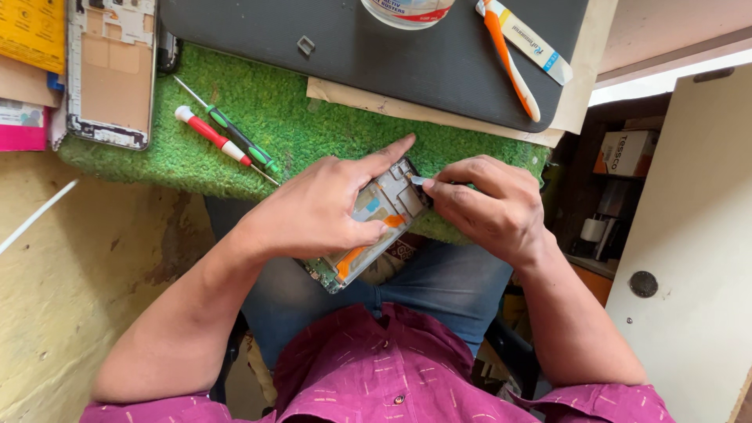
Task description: The person applies orange adhesive tape to the inside of a disassembled phone frame, presses it down, then uses a toothbrush to scrub the frame and small internal parts. They remove the battery from the phone body, handle the exposed motherboard, and scrub the board with the toothbrush.
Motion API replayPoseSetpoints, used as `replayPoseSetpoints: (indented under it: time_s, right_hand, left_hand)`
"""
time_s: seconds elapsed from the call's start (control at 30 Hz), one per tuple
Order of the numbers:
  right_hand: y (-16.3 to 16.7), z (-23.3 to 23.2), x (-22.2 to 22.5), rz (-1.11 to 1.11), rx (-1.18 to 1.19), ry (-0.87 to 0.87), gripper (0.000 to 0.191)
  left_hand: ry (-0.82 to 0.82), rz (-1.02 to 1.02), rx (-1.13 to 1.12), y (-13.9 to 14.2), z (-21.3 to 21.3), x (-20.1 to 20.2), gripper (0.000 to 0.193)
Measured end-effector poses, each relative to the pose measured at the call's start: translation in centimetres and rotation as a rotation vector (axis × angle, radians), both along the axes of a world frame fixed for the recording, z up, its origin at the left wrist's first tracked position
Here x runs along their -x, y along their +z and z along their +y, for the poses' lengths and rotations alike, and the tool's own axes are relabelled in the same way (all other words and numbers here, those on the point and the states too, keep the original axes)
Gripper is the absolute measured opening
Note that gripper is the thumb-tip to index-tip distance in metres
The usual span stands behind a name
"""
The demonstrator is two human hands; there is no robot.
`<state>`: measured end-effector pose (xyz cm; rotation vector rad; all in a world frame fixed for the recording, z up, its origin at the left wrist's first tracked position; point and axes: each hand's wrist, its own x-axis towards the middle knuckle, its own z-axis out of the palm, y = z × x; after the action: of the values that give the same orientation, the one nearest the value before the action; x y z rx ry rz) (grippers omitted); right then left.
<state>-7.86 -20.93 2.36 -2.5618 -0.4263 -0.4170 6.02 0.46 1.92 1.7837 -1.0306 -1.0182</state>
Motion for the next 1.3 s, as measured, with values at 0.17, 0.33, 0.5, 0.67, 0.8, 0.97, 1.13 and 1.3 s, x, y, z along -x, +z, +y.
replayPoseSetpoints:
  time_s: [0.17,0.33,0.5,0.67,0.8,0.97,1.13,1.3]
  right_hand:
    - [0.0,0.2,-0.2,-0.035,0.040,0.041,0.022]
    - [0.1,0.4,-0.1,0.012,0.007,0.031,0.025]
    - [0.1,0.5,0.0,0.019,0.009,0.019,0.025]
    - [0.0,0.7,0.0,-0.030,0.035,0.030,0.026]
    - [-0.1,0.9,0.0,-0.031,0.055,0.027,0.025]
    - [-0.1,0.8,-0.1,-0.022,0.028,0.031,0.023]
    - [0.0,0.9,-0.1,-0.028,0.033,0.030,0.024]
    - [-0.1,0.9,-0.2,-0.034,0.029,0.031,0.022]
  left_hand:
    - [-0.012,0.001,0.019,0.1,-0.1,0.0,0.095]
    - [-0.018,0.029,-0.047,0.4,-0.1,-0.1,0.095]
    - [-0.032,0.032,-0.109,0.7,-0.2,-0.2,0.096]
    - [-0.023,0.025,-0.034,0.8,-0.1,-0.2,0.095]
    - [-0.022,0.046,-0.048,0.9,-0.2,-0.2,0.095]
    - [-0.036,0.043,-0.101,1.1,-0.3,-0.2,0.096]
    - [-0.035,0.044,-0.067,1.0,-0.3,-0.3,0.096]
    - [-0.039,0.041,-0.092,1.1,-0.3,-0.3,0.097]
